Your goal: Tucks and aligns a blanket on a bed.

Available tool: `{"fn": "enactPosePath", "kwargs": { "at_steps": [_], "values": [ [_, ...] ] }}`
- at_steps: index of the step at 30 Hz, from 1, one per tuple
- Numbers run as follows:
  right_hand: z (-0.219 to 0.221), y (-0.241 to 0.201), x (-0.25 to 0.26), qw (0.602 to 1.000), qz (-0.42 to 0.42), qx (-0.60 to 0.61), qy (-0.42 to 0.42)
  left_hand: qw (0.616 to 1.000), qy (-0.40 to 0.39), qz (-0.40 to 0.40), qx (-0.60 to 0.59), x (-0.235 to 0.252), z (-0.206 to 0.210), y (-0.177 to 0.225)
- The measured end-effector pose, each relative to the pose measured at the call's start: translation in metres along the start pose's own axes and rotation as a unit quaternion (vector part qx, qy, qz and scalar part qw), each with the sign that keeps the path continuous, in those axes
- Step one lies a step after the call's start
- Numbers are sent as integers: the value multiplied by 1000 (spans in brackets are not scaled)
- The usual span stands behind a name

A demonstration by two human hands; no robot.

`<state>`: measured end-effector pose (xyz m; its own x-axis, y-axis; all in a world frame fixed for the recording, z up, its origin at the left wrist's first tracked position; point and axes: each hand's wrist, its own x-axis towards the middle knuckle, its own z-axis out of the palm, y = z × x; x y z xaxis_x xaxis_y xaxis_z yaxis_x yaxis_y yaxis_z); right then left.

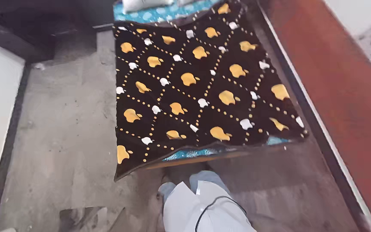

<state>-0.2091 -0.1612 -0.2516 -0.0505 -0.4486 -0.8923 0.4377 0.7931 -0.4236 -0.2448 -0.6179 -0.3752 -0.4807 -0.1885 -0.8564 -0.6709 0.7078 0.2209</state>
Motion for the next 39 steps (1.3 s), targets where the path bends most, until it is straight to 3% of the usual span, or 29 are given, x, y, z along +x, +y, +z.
{"fn": "enactPosePath", "kwargs": {
  "at_steps": [1,3,5,7,9,11,13,15,18,22,24,29,32,33,36,39],
  "values": [
    [9,-17,16,998,46,-48,-25,999,-16,-6,51,10,-24,-1],
    [19,-38,48,990,130,-32,-45,988,-41,-26,146,36,-51,-1],
    [18,-58,85,991,113,61,29,979,-19,5,203,71,-61,-16],
    [0,-74,130,963,74,213,146,970,11,51,238,102,-67,-19],
    [-34,-74,191,862,47,427,270,964,25,100,246,146,-66,-18],
    [-73,-67,249,697,34,622,355,947,61,150,276,179,-67,-15],
    [-122,-48,300,561,4,695,450,918,98,204,326,212,-62,-10],
    [-157,-35,332,481,-2,698,530,892,95,240,371,233,-55,-15],
    [-190,-18,359,427,48,660,616,854,80,260,443,255,-47,-16],
    [-195,2,366,387,44,678,624,829,75,287,474,273,-46,-14],
    [-195,11,358,392,43,691,605,829,43,304,467,276,-48,-16],
    [-182,15,340,534,85,614,575,834,-45,260,485,265,-91,-48],
    [-135,2,333,629,167,568,503,840,-3,249,481,256,-128,-107],
    [-112,-3,336,640,186,574,475,846,3,217,488,253,-137,-120],
    [-34,-20,372,617,181,629,437,844,26,133,520,251,-158,-154],
    [-10,-48,401,574,151,686,421,846,44,50,529,259,-168,-175]
  ]
}}
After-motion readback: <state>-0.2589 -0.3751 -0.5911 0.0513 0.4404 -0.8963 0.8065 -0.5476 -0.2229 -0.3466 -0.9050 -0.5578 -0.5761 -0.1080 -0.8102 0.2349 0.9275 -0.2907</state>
